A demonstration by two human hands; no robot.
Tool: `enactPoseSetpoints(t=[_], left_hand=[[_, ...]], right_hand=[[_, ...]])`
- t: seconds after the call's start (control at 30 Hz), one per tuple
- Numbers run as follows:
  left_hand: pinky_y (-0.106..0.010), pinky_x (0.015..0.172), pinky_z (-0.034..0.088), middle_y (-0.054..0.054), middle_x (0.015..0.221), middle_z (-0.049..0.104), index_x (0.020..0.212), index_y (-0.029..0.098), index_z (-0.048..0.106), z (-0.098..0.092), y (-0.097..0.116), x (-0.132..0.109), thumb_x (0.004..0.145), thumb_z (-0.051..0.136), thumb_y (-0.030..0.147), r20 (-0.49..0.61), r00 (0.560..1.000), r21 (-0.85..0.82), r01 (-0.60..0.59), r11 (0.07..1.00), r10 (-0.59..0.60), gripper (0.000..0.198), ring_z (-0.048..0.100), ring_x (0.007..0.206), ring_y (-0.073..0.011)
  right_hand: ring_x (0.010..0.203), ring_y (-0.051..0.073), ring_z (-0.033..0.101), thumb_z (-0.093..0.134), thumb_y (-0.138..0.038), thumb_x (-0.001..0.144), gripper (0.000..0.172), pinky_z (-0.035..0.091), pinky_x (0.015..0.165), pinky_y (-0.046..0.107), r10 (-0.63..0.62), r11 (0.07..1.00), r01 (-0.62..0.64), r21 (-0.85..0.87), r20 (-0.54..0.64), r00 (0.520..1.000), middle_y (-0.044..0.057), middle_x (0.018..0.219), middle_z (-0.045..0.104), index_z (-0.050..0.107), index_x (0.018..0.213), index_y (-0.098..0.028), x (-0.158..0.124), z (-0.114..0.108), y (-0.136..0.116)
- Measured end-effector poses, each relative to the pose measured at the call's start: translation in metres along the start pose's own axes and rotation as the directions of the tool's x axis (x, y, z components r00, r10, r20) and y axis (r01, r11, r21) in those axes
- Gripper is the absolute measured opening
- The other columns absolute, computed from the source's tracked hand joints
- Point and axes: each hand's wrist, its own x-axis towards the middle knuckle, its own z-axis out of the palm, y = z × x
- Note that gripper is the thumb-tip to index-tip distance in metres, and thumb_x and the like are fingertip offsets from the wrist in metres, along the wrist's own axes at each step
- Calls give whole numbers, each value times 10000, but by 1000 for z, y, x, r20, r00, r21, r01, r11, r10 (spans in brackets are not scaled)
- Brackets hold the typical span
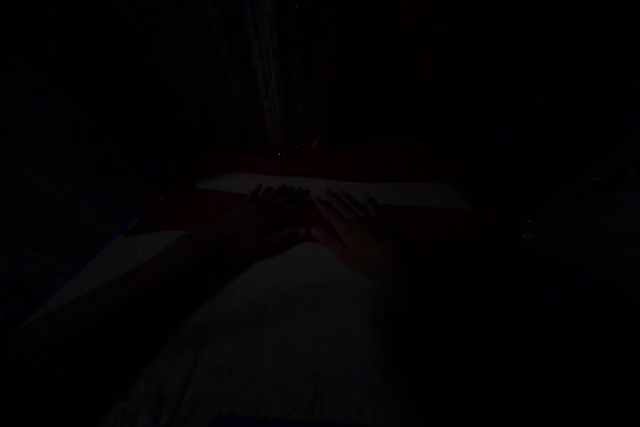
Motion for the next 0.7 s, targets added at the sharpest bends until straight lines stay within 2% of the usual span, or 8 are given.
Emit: enactPoseSetpoints(t=[0.1,0.17,0.37,0.5,0.63,0.7], left_hand=[[-639,1258,86,-46,1717,233,1655,296,266,5,-3,2,1021,254,761,30,1000,-5,-3,1000,3,786,182,1593,-332],[-631,1260,85,-47,1718,231,1657,294,260,6,-4,2,1022,246,759,37,999,-1,-10,1000,10,786,181,1593,-330],[-625,1263,62,-53,1723,207,1662,309,240,2,-2,1,1014,226,777,47,999,-16,-2,1000,3,800,161,1595,-345],[-619,1265,64,-55,1723,207,1664,295,239,1,-2,1,1022,252,759,59,998,-13,6,1000,-5,792,158,1596,-347],[-608,1268,62,-47,1722,214,1661,309,246,1,-2,1,1016,252,767,45,999,-17,5,1000,-4,791,161,1597,-337],[-604,1269,58,-49,1723,212,1663,307,239,1,-1,1,1018,255,763,52,999,-19,6,1000,-5,790,157,1598,-334]], right_hand=[[1589,201,169,145,-695,1037,733,155,1290,617,7,1000,-7,9,64,998,-74,1683,158,246,1654,-313,0,1,-1],[1589,208,172,151,-696,1038,738,151,1291,617,1,1000,-2,18,61,998,-58,1682,175,253,1653,-300,0,-1,0],[1590,201,170,155,-674,1059,692,193,1280,607,-51,998,54,15,-142,989,-49,1688,159,268,1643,-319,0,-4,4],[1574,246,227,184,-660,1062,690,175,1255,673,-53,998,54,19,-51,997,-11,1675,224,295,1637,-294,0,1,7],[1579,252,210,199,-645,1063,682,170,1274,636,-22,998,27,53,-98,995,-1,1685,195,292,1644,-301,0,1,9],[1579,257,210,200,-646,1061,685,164,1274,639,-13,998,17,56,-86,996,3,1682,209,305,1640,-296,0,0,10]])
